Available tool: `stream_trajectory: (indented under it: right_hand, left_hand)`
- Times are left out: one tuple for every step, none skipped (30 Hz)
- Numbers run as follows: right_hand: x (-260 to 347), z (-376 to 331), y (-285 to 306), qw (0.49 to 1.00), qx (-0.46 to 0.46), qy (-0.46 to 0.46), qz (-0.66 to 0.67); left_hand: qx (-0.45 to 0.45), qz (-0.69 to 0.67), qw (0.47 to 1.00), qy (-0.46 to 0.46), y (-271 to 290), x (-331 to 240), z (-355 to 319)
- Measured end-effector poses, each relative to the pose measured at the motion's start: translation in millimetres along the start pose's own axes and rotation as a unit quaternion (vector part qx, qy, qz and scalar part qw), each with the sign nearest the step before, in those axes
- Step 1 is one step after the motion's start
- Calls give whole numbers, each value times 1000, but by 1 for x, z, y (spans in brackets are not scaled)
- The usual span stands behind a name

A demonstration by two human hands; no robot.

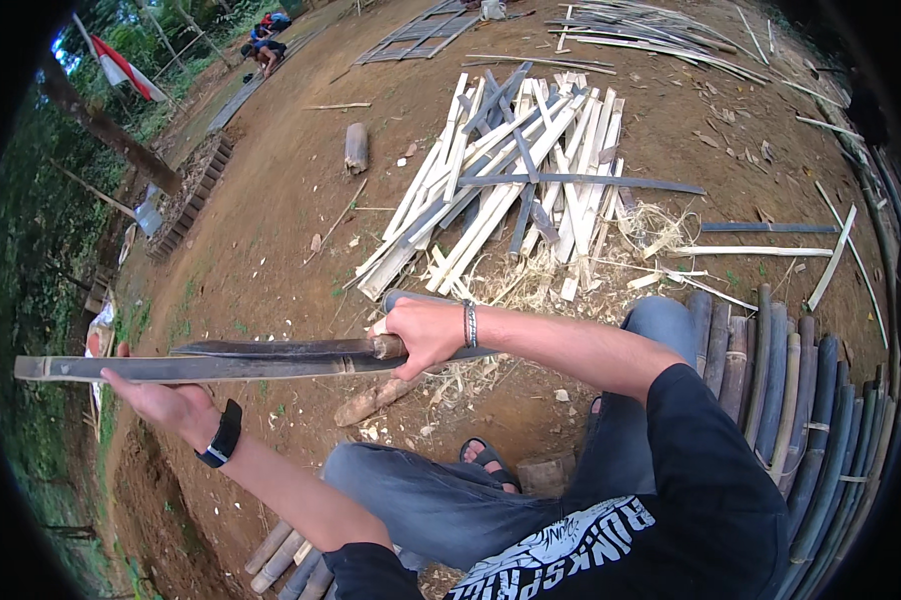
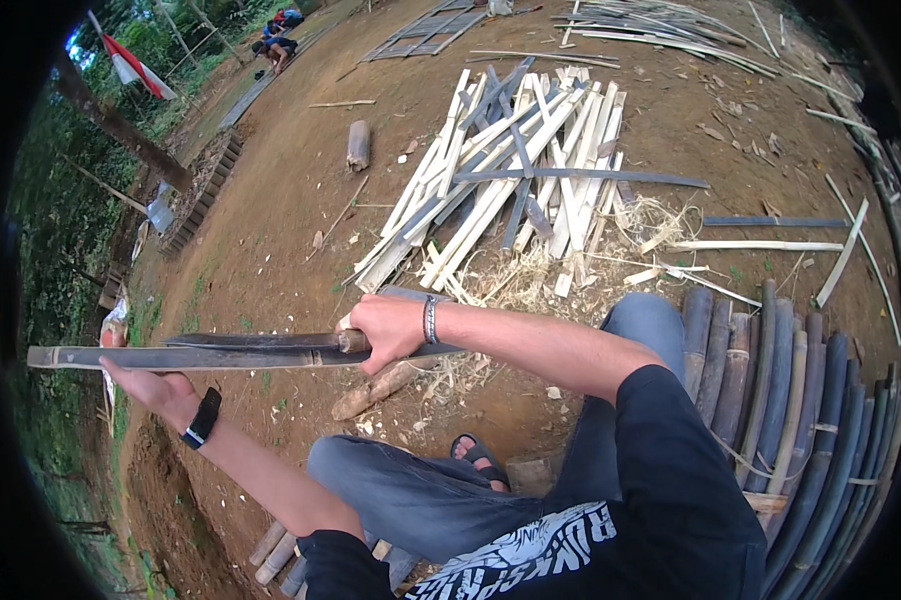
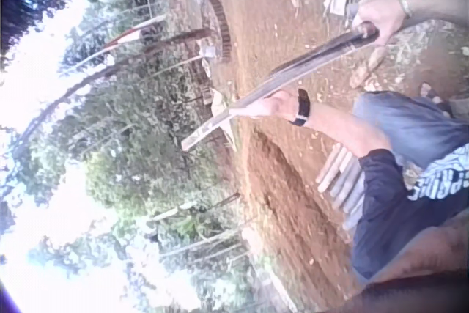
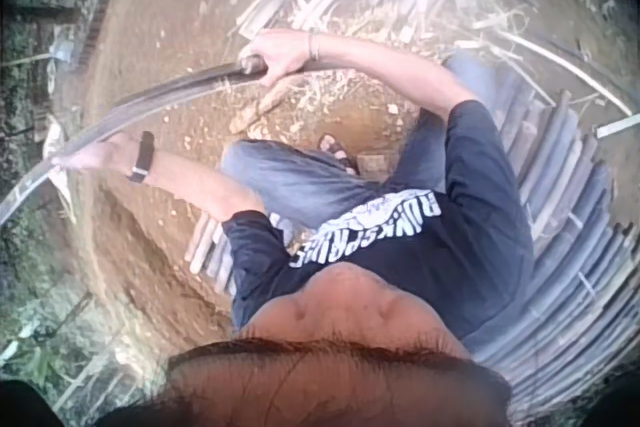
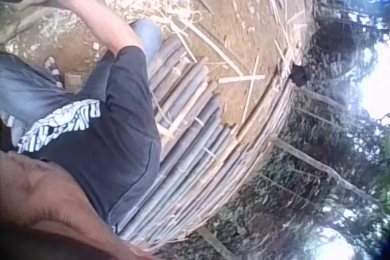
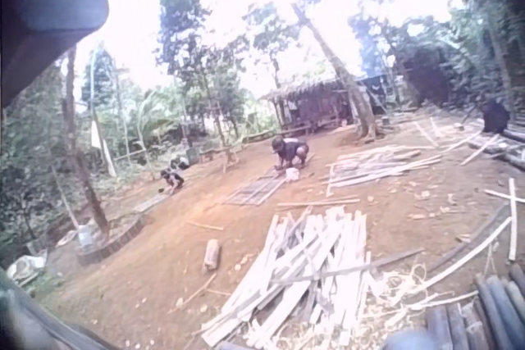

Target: The person uses a long blade to shave and shape a length of bamboo, holding it by one end while sitting in an outdoor workshop.

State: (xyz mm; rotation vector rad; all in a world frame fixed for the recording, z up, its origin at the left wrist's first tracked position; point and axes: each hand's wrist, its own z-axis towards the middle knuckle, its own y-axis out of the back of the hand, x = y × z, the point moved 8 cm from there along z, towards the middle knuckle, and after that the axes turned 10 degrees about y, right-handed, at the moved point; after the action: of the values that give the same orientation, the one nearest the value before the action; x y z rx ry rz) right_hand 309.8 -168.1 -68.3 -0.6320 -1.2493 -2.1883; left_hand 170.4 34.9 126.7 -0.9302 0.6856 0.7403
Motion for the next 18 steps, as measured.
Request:
stream_trajectory:
  right_hand:
    - [-2, 4, -1, 1000, 8, 6, -22]
    - [-10, 7, -2, 999, 13, -8, -49]
    - [-20, 6, -6, 997, 8, -17, -76]
    - [-31, 6, -9, 994, 3, -24, -104]
    - [-41, 6, -11, 991, -2, -31, -133]
    - [-52, 1, -16, 988, 12, -84, -126]
    - [-62, -12, -18, 981, 18, -152, -120]
    - [-73, -30, -18, 969, 24, -219, -114]
    - [-84, -53, -16, 960, 9, -249, -130]
    - [-96, -74, -18, 950, -4, -277, -142]
    - [-100, -97, -17, 937, 1, -323, -130]
    - [-116, -123, -20, 922, -10, -371, -108]
    - [-117, -147, -16, 915, -38, -383, -124]
    - [-117, -169, -9, 905, -68, -396, -143]
    - [-114, -184, -5, 899, -86, -406, -139]
    - [-106, -197, 4, 892, -105, -418, -137]
    - [-99, -203, 10, 891, -115, -419, -134]
    - [-91, -211, 18, 888, -126, -423, -132]
  left_hand:
    - [-34, 18, 999, -8, 18, -5, 7]
    - [-68, 37, 997, -16, 37, -8, 14]
    - [-88, 36, 995, -22, 55, -9, 15]
    - [-108, 34, 993, -28, 72, -11, 14]
    - [-128, 31, 991, -34, 85, -10, 13]
    - [-149, 37, 987, -42, 97, -16, 7]
    - [-169, 46, 983, -48, 105, -18, -5]
    - [-188, 54, 979, -54, 115, -18, -11]
    - [-199, 70, 975, -67, 131, -14, -10]
    - [-211, 89, 970, -82, 154, -6, -5]
    - [-222, 110, 964, -92, 171, 7, -3]
    - [-233, 110, 963, -85, 178, 19, -5]
    - [-243, 111, 961, -77, 183, 33, -9]
    - [-251, 109, 959, -68, 184, 43, -13]
    - [-251, 110, 959, -74, 186, 46, -17]
    - [-252, 108, 959, -79, 187, 48, -21]
    - [-252, 106, 958, -83, 188, 48, -22]
    - [-245, 99, 961, -82, 183, 44, -25]
